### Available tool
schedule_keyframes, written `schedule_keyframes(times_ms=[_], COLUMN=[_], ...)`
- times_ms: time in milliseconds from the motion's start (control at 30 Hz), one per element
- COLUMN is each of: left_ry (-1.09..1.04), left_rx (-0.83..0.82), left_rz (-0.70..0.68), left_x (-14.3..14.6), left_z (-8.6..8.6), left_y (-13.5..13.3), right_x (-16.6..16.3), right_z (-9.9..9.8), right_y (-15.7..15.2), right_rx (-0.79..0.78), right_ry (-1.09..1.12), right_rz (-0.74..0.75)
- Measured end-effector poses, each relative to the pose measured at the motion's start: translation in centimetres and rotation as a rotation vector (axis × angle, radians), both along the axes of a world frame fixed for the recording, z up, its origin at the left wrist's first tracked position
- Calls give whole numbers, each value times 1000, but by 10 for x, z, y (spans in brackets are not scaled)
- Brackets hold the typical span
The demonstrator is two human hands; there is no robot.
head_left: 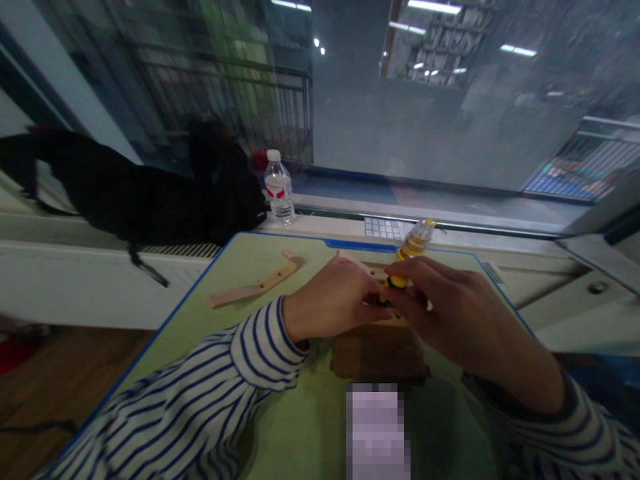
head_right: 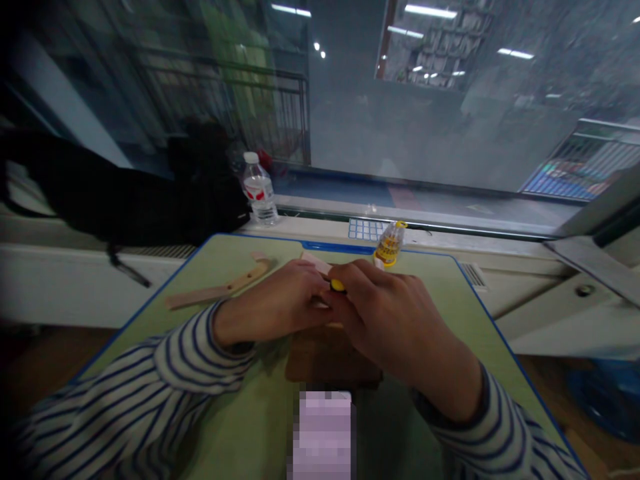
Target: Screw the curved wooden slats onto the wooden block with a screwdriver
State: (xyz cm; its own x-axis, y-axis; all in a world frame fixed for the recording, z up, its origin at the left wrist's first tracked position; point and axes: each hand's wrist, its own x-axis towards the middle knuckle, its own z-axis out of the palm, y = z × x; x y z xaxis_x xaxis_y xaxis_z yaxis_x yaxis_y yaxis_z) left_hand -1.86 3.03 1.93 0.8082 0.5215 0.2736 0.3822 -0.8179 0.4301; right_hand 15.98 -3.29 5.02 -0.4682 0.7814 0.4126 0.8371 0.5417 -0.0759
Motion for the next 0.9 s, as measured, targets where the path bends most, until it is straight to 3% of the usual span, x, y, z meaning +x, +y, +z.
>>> schedule_keyframes(times_ms=[900], left_ry=[17], left_rx=[84], left_rz=[85], left_x=[2], left_z=[-3], left_y=[-1], right_x=[1], right_z=[-2], right_y=[5], right_rx=[44], right_ry=[-43], right_rz=[-63])
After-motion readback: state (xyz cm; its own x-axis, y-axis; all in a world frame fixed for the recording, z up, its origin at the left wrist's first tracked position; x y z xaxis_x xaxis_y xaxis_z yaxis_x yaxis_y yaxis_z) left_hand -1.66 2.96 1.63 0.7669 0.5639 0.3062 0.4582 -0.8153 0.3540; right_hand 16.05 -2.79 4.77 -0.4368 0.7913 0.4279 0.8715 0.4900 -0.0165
